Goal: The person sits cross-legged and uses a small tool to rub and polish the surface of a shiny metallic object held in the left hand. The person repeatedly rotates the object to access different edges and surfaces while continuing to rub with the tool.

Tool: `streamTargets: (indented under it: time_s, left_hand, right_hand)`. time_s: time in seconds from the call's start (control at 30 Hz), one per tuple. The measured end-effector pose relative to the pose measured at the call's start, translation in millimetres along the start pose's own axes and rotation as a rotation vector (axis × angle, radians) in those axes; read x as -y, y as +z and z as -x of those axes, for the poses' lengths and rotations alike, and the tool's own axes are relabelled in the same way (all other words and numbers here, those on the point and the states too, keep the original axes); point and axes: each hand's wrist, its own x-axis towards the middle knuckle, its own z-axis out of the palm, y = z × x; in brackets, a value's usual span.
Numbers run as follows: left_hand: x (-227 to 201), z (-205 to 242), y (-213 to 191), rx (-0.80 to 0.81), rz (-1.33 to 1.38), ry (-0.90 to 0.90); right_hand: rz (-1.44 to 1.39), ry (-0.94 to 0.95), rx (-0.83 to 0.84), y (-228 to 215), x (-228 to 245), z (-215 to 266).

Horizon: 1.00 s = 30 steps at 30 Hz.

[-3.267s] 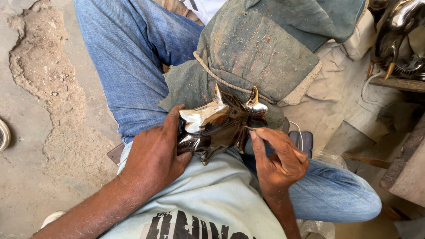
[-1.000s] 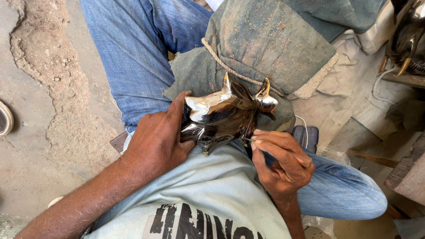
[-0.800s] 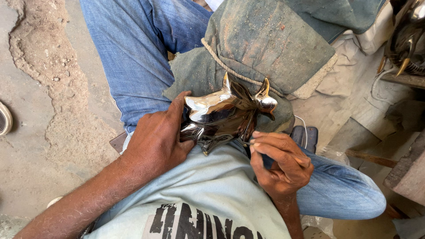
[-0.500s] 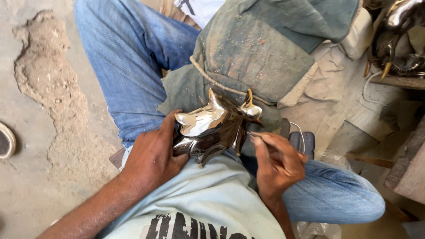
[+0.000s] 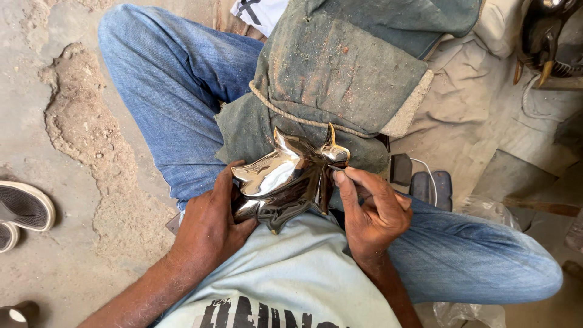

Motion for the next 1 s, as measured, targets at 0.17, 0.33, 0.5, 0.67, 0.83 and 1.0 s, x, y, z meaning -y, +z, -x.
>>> streamTargets:
  time_s: [0.17, 0.33, 0.5, 0.67, 0.83, 1.0]
  left_hand:
    - [-1, 0, 1, 0.011, -0.026, -0.027]
    - [-2, -1, -1, 0.064, -0.018, -0.053]
    - [-3, -2, -1, 0.06, -0.022, -0.053]
    - [-1, -2, 0, 0.054, -0.015, -0.055]
    - [2, 0, 1, 0.011, 0.01, 0.017]
    - [2, -1, -1, 0.038, -0.003, -0.002]
  right_hand:
    - [0.001, -0.026, 0.008, -1, -2, -1]
    - [0.004, -0.053, 0.023, -1, -3, -2]
    - [0.02, -0.05, 0.02, 0, -1, -2]
    - [0.009, -0.032, 0.047, -4, -1, -4]
    - [-0.008, -0.034, 0.107, -12, -6, -5]
    - [-0.051, -0.041, 0.142, -14, -9, -4]
